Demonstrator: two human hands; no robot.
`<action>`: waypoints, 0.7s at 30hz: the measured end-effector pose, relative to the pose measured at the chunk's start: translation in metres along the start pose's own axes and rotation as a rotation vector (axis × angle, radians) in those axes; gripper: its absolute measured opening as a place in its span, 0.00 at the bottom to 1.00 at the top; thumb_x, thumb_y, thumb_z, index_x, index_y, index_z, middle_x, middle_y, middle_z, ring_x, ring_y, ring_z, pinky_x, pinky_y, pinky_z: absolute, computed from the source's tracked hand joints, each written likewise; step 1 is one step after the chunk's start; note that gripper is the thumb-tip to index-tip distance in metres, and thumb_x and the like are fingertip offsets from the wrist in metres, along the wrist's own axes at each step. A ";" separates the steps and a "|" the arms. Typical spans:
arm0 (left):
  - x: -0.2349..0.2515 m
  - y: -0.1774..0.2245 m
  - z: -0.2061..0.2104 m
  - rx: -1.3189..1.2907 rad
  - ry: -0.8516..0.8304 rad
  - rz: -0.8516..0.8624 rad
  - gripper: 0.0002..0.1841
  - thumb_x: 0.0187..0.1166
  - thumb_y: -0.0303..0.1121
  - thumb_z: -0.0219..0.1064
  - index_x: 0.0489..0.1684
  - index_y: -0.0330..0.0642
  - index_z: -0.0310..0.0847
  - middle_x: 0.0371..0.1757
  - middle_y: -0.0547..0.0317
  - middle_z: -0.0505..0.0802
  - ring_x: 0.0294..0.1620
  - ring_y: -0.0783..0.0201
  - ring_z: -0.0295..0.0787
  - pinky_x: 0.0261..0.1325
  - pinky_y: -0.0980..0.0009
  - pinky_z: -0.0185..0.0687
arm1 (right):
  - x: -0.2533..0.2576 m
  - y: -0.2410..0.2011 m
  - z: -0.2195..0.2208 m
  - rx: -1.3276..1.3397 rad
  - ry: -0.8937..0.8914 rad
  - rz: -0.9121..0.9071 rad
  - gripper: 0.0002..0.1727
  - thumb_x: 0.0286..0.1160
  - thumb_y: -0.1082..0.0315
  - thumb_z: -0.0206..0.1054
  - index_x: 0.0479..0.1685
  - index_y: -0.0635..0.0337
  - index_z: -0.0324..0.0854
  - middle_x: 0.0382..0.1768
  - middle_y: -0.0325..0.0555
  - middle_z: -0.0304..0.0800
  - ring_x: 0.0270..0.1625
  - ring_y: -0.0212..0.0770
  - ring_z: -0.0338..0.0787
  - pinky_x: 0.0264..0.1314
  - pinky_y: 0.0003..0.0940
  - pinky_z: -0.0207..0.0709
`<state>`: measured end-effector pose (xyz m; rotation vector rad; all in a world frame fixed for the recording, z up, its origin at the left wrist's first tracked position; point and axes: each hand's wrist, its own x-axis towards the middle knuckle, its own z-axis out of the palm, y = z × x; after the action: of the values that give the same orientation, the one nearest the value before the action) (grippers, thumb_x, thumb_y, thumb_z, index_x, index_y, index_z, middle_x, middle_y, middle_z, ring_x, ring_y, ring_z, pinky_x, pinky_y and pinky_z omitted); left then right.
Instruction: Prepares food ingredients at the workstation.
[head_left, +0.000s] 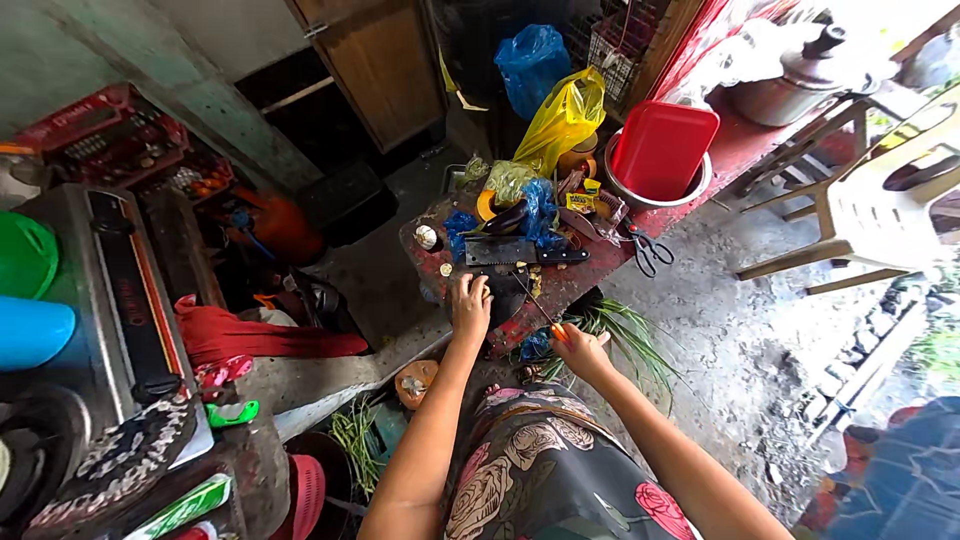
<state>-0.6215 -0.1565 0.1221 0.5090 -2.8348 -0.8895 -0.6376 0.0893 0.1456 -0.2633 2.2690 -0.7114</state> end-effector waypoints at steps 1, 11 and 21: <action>0.001 -0.001 0.001 -0.002 0.024 0.003 0.23 0.75 0.29 0.74 0.71 0.36 0.83 0.75 0.29 0.79 0.78 0.33 0.75 0.82 0.47 0.69 | -0.002 0.004 0.002 0.001 0.009 0.003 0.25 0.88 0.53 0.59 0.68 0.66 0.77 0.51 0.65 0.90 0.57 0.63 0.91 0.62 0.63 0.79; 0.028 0.038 -0.006 -0.024 0.027 0.145 0.15 0.76 0.34 0.75 0.55 0.35 0.91 0.62 0.35 0.89 0.70 0.36 0.83 0.76 0.43 0.73 | -0.012 0.054 0.000 0.167 0.149 -0.016 0.23 0.85 0.58 0.62 0.65 0.70 0.79 0.45 0.65 0.91 0.50 0.63 0.92 0.57 0.62 0.81; 0.140 0.152 0.046 0.073 -0.083 0.436 0.16 0.76 0.23 0.72 0.61 0.35 0.87 0.60 0.35 0.88 0.67 0.37 0.84 0.73 0.47 0.79 | 0.001 0.109 -0.023 0.252 0.155 -0.049 0.23 0.82 0.60 0.64 0.65 0.71 0.80 0.47 0.66 0.92 0.50 0.65 0.93 0.56 0.65 0.82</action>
<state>-0.8048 -0.0647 0.1748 -0.1439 -2.8833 -0.7363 -0.6516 0.1889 0.0969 -0.1481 2.2928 -1.0651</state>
